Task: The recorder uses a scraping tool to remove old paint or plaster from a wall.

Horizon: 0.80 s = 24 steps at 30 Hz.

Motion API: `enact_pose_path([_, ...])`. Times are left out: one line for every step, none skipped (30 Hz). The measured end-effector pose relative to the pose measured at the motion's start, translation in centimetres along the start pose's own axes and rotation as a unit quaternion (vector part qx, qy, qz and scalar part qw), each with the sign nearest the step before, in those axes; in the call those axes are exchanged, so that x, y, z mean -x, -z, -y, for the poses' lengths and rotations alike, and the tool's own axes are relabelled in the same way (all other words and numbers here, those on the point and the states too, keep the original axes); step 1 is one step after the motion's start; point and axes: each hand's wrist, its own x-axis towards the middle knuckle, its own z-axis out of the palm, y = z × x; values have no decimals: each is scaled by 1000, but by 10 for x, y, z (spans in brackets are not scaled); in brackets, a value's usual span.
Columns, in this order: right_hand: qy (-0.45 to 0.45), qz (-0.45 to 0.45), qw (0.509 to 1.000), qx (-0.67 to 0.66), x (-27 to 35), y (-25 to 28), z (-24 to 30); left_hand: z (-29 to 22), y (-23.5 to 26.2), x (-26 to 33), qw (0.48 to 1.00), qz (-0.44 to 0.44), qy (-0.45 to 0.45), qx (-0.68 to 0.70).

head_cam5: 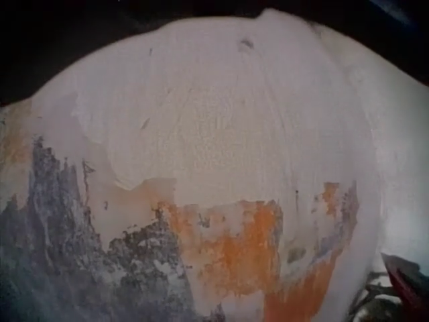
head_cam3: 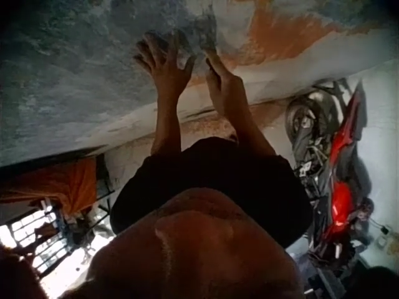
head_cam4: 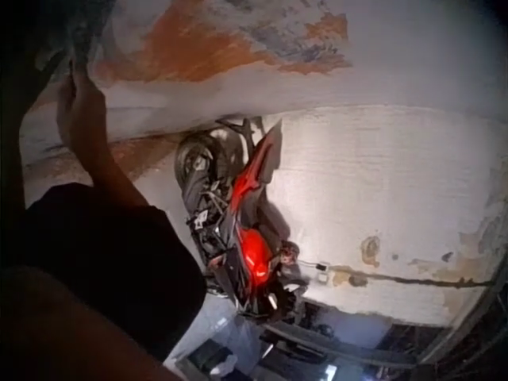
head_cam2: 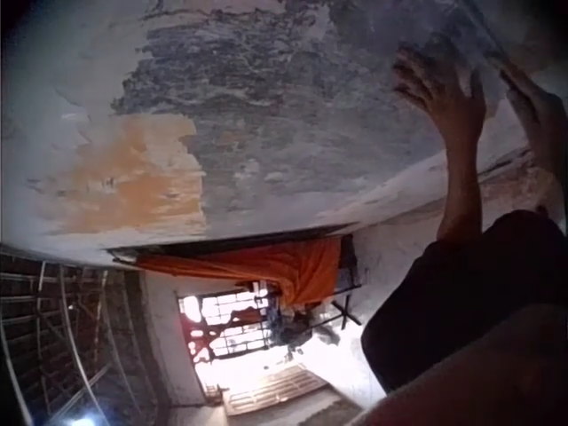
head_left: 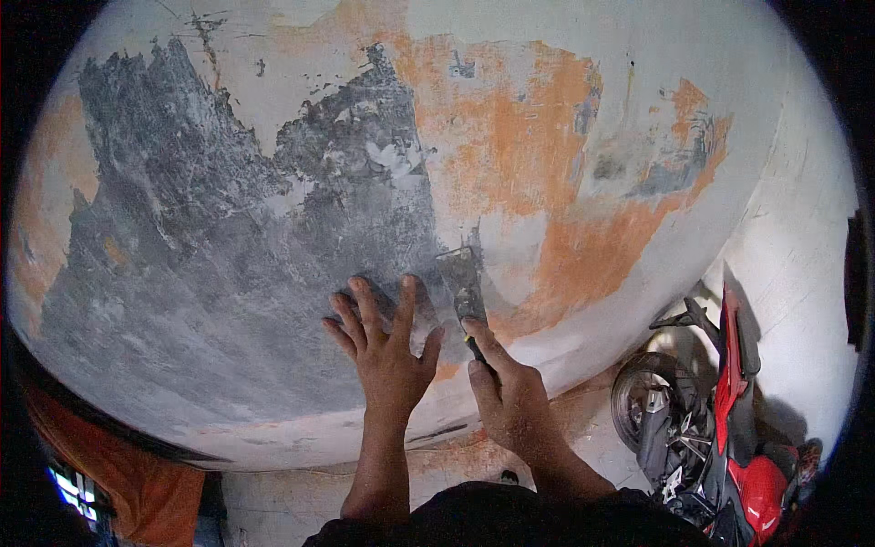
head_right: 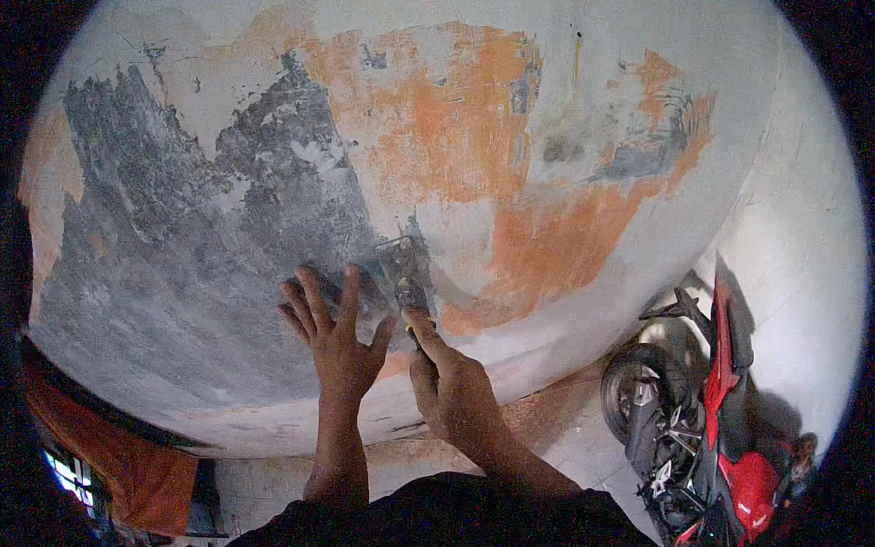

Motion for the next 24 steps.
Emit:
enact_pose_path([72,-46,996,31,2,-1,-16,-5,-2,-2,1000,-3,-2,6])
enact_pose_path([145,-86,984,57,4,-7,-27,-5,-1,-2,1000,-5,-2,4])
enact_pose_path([145,-86,984,56,7,-11,-32,-5,0,-1,1000,-5,-2,3])
enact_pose_path([102,-66,992,45,8,-14,-34,-6,0,-2,1000,-8,-1,13])
enact_pose_path([60,-45,997,35,8,-15,-34,-7,0,-2,1000,-11,0,22])
enact_pose_path([61,-46,996,35,3,-14,-31,-6,0,-4,1000,-13,0,23])
enact_pose_path([88,-53,994,25,-5,-11,-20,-6,0,-4,1000,-14,1,18])
enact_pose_path([113,-58,992,13,-11,-9,-13,-6,0,-2,1000,-14,3,12])
enact_pose_path([111,-56,992,12,-14,-11,-10,-6,1,-1,1000,-11,5,11])
enact_pose_path([125,-67,990,9,-19,-10,-7,-6,2,-2,1000,-11,5,13])
enact_pose_path([140,-78,987,7,-21,-11,-5,-6,3,-3,1000,-10,5,14])
enact_pose_path([140,-78,987,8,-17,-16,-15,-6,3,-2,1000,-11,6,15])
enact_pose_path([149,-95,984,14,-10,-22,-36,-8,2,-3,1000,-8,0,19])
enact_pose_path([159,-107,981,13,-3,-30,-48,-5,4,-1,1000,-3,-2,14])
enact_pose_path([162,-108,981,13,4,-31,-52,-4,5,-1,1000,-6,-3,14])
enact_pose_path([58,-58,997,9,10,-30,-56,-5,3,-1,1000,-1,-3,16])
enact_pose_path([-45,-9,999,4,11,-29,-59,-5,1,-1,1000,3,-3,18])
enact_pose_path([141,-112,984,1,2,-33,-63,-6,-2,-3,1000,2,-5,21])
enact_pose_path([138,-110,984,-2,-4,-31,-47,-1,-2,-1,1000,0,-7,14])
enact_pose_path([105,-78,991,-19,-11,-20,-19,3,-1,2,1000,-2,-7,8])
enact_pose_path([73,-44,996,-37,-13,-11,3,5,2,4,1000,2,-5,5])
enact_pose_path([64,-28,997,-23,-14,-3,14,5,3,2,1000,6,-2,4])
enact_pose_path([64,-28,997,-22,-13,-3,9,4,4,1,1000,10,2,3])
enact_pose_path([86,-46,995,-20,-10,-5,-3,3,3,1,1000,10,3,4])
